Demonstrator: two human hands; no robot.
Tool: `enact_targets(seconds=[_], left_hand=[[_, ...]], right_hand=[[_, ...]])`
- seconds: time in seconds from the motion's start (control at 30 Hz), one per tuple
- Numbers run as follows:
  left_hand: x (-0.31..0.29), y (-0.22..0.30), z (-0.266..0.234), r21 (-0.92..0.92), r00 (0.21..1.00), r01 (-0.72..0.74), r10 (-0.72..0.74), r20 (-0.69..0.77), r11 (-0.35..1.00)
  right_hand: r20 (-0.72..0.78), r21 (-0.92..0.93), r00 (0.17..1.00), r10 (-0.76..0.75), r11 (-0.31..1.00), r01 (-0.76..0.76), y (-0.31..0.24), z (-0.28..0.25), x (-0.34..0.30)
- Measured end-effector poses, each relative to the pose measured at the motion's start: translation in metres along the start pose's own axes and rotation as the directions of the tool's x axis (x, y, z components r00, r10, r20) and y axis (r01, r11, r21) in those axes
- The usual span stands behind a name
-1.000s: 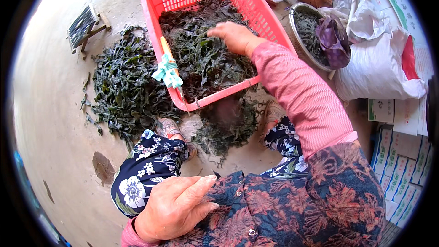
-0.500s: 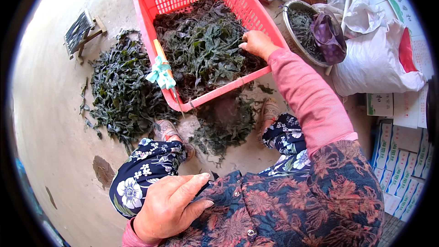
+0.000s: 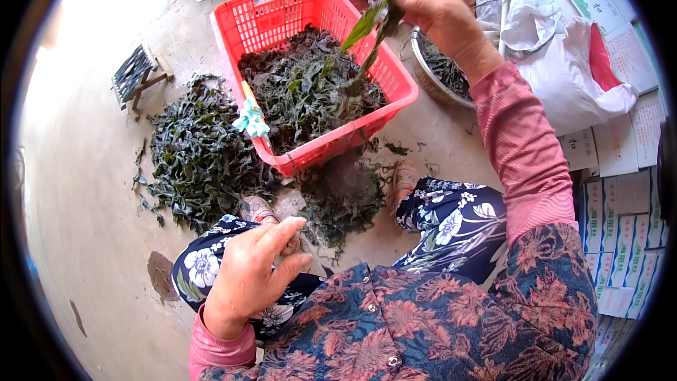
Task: The person picks up strips of seaweed from a red crate, knots or folds them by hand, and places them back into the crate.
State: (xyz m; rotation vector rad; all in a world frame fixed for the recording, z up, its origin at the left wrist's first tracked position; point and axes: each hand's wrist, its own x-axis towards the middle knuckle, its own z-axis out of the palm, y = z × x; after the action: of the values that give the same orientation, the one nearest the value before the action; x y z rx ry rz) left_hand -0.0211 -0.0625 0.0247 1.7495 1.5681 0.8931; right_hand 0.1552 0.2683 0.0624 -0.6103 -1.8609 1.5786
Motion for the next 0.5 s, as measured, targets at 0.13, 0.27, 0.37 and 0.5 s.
enact_targets(seconds=[0.13, 0.27, 0.37, 0.5], left_hand=[[-0.003, -0.001, 0.009, 0.049, 0.997, -0.016, 0.019, -0.070, 0.999], [-0.005, -0.005, 0.004, 0.024, 0.983, 0.005, -0.001, -0.184, 1.000], [0.006, 0.001, -0.006, -0.113, 0.971, 0.068, -0.092, -0.221, 0.991], [0.031, 0.009, -0.018, -0.043, 0.934, 0.026, -0.040, -0.355, 0.999]], right_hand=[[-0.011, 0.271, 1.000, 0.012, 0.962, -0.009, -0.024, -0.004, -0.004], [-0.057, 0.404, 0.976, -0.210, 0.889, 0.215, -0.094, 0.026, -0.022], [0.012, 0.524, 0.988, -0.153, 0.842, 0.124, -0.134, 0.040, -0.037], [-0.115, 0.485, 0.956, -0.271, 0.824, 0.292, -0.172, 0.048, -0.038]])
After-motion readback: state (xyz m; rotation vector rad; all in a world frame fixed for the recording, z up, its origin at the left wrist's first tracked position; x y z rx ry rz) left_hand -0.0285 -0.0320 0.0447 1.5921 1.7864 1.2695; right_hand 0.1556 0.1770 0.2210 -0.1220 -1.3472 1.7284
